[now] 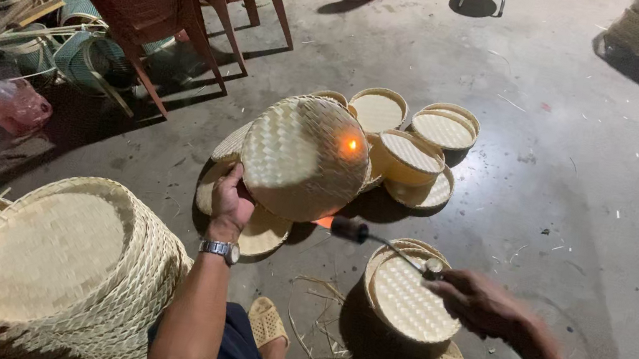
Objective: The person uses a blowtorch to singe the surfaces of circular woven bamboo trays, handling them one at a time and placing them in stacks.
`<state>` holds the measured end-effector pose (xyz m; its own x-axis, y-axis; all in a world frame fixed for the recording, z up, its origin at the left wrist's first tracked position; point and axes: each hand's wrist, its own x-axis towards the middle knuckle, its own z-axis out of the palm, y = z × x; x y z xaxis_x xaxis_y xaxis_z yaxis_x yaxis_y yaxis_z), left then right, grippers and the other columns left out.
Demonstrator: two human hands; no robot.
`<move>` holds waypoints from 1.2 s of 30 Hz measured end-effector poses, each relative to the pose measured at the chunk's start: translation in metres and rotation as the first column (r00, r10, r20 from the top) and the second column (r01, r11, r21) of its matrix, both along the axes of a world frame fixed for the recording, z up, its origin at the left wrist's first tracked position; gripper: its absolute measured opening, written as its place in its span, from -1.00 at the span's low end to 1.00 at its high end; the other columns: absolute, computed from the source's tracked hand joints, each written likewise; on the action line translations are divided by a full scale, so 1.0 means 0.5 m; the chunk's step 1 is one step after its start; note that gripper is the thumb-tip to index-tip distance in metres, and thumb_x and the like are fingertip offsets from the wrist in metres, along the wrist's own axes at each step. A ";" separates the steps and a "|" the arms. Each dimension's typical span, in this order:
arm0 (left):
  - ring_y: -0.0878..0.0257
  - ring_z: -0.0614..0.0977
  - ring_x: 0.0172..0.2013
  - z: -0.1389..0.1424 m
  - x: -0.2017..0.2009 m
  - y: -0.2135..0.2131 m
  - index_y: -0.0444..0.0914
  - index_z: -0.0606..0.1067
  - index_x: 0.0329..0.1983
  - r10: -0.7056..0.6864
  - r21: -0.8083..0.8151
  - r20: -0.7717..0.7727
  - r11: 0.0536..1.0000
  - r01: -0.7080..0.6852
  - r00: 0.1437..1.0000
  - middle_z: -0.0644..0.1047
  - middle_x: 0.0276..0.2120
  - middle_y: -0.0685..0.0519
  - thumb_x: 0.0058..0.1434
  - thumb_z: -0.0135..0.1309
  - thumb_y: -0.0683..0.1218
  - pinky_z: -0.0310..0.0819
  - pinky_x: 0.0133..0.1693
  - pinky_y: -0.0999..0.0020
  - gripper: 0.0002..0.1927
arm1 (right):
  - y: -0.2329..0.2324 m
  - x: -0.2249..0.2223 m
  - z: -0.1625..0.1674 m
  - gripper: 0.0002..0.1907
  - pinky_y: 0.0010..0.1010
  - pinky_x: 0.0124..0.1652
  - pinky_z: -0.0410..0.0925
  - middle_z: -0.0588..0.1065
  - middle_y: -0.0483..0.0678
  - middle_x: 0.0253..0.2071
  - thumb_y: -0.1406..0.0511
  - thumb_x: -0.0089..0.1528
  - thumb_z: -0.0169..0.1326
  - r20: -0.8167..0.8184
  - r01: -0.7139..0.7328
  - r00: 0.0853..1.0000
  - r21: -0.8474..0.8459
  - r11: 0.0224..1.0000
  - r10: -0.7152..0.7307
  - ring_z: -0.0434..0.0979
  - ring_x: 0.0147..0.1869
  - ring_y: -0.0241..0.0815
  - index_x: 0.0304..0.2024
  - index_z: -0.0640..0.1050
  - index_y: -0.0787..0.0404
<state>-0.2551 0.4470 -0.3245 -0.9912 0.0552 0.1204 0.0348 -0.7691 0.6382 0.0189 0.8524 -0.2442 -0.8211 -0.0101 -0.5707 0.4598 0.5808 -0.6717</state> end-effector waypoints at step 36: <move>0.13 0.61 -0.07 -0.012 0.053 0.075 -0.35 0.53 0.09 -0.391 -0.060 0.064 0.917 0.395 0.918 0.61 -0.04 -0.08 0.49 -0.04 -0.11 0.49 0.02 0.20 -0.74 | -0.070 -0.060 0.060 -0.63 -0.44 -0.60 0.26 0.35 -0.18 -0.53 0.04 0.39 -0.16 -0.196 -0.131 0.972 0.013 0.991 0.131 0.26 -0.57 -0.35 -0.02 0.54 0.08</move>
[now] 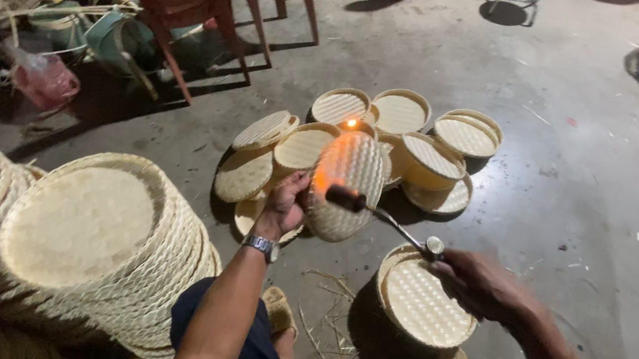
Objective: The person uses a blowtorch to singe the surfaces of circular woven bamboo trays, handling them one at a time and placing them in stacks.
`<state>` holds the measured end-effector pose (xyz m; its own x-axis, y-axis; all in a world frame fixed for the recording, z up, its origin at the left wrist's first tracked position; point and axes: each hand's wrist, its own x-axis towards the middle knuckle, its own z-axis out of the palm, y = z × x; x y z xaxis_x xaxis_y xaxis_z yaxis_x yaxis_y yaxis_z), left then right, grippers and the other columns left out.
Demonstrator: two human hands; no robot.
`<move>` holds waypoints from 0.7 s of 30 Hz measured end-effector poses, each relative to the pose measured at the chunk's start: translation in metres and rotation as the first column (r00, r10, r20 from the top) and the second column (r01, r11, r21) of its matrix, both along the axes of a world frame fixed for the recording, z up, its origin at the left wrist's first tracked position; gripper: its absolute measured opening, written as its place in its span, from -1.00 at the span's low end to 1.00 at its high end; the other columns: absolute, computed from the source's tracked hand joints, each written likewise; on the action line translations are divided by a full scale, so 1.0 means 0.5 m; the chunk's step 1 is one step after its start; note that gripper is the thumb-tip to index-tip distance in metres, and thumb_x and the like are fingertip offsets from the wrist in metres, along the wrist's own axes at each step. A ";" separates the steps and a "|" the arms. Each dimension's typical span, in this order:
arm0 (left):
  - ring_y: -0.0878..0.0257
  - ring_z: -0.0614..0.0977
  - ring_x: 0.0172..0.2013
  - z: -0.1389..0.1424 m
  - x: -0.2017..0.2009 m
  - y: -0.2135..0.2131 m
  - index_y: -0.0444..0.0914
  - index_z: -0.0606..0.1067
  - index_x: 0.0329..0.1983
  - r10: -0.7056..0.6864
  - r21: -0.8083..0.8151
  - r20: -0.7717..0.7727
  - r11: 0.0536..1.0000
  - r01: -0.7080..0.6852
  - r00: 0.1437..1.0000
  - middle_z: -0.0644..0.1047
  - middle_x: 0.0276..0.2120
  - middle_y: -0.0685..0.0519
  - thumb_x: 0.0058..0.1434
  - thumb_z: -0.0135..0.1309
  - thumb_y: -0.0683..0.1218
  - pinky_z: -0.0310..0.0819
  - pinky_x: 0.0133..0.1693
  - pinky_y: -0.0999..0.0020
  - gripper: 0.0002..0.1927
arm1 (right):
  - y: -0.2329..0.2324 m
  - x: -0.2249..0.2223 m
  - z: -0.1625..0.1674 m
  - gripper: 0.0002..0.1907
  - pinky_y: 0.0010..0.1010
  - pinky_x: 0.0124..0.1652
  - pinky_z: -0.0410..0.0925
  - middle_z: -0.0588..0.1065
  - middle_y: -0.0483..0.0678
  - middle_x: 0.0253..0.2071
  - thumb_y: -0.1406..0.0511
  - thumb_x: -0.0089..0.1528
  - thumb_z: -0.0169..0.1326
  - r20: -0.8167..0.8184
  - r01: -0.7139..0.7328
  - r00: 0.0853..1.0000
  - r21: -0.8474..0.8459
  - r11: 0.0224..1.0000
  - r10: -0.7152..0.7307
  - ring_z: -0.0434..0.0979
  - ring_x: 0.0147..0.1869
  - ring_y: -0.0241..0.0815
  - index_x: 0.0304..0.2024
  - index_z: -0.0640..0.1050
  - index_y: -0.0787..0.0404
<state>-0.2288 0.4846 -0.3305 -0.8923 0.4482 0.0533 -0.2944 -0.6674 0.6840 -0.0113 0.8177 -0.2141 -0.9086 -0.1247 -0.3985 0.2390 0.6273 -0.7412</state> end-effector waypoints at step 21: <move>0.38 0.53 -0.20 0.147 0.049 -0.077 -0.42 0.56 0.12 0.483 -0.161 -0.376 0.806 -0.570 0.790 0.56 -0.16 0.07 0.34 0.20 -0.16 0.42 -0.20 0.54 -0.66 | 0.042 -0.033 -0.008 -0.68 -0.33 -0.65 0.18 0.36 -0.12 -0.58 0.16 0.43 -0.09 -0.264 0.429 0.877 0.055 0.901 -0.401 0.24 -0.65 -0.26 0.16 0.50 0.11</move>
<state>-0.2041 0.4462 -0.2569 -0.9486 -0.0520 0.3123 0.3018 -0.4464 0.8424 -0.0280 0.8389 -0.2181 -0.9365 0.3168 -0.1504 0.3187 0.5896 -0.7421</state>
